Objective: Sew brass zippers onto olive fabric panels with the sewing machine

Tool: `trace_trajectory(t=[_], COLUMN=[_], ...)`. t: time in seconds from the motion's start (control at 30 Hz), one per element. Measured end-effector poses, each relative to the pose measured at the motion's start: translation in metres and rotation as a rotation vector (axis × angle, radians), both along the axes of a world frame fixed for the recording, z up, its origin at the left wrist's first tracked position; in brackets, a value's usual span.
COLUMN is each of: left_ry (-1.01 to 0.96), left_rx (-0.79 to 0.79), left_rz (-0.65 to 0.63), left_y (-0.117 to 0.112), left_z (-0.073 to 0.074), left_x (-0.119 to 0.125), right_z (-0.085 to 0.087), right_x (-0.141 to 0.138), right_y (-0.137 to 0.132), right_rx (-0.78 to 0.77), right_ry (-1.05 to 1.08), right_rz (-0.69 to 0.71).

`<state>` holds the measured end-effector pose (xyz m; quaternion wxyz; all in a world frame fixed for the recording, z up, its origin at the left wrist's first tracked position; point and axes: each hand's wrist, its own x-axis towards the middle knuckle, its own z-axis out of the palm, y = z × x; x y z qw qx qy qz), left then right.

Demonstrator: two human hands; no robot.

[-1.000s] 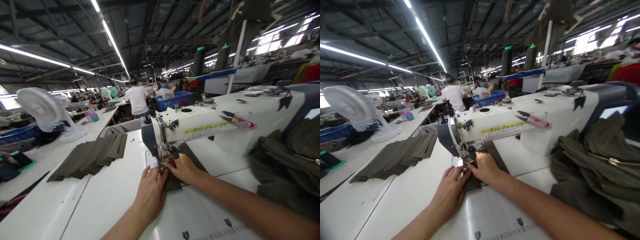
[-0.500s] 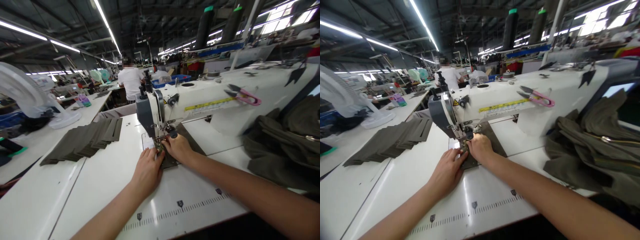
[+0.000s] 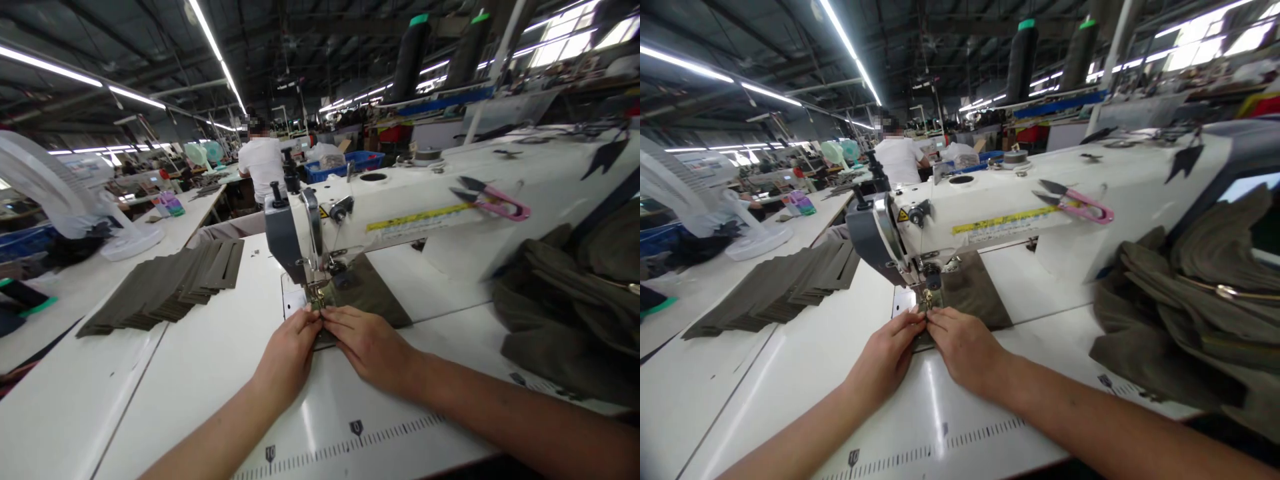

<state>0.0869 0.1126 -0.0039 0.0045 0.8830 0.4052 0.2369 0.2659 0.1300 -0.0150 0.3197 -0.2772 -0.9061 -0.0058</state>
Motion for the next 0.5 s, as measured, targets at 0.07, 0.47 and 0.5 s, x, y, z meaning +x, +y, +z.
trace_trajectory(t=[0.07, 0.47, 0.5], left_ry=[0.007, 0.060, 0.046], left_rx=[0.010, -0.050, -0.063], left_rz=[-0.024, 0.012, 0.013], left_y=[0.004, 0.018, 0.016], left_z=[0.001, 0.006, 0.007], left_x=[-0.001, -0.003, -0.004], right_z=[0.000, -0.006, -0.004], right_x=[0.000, -0.004, -0.003], right_y=[0.003, 0.015, 0.015], right_rx=[0.006, -0.077, -0.085], right_ry=[0.004, 0.158, 0.163], right_rz=[-0.001, -0.047, -0.058])
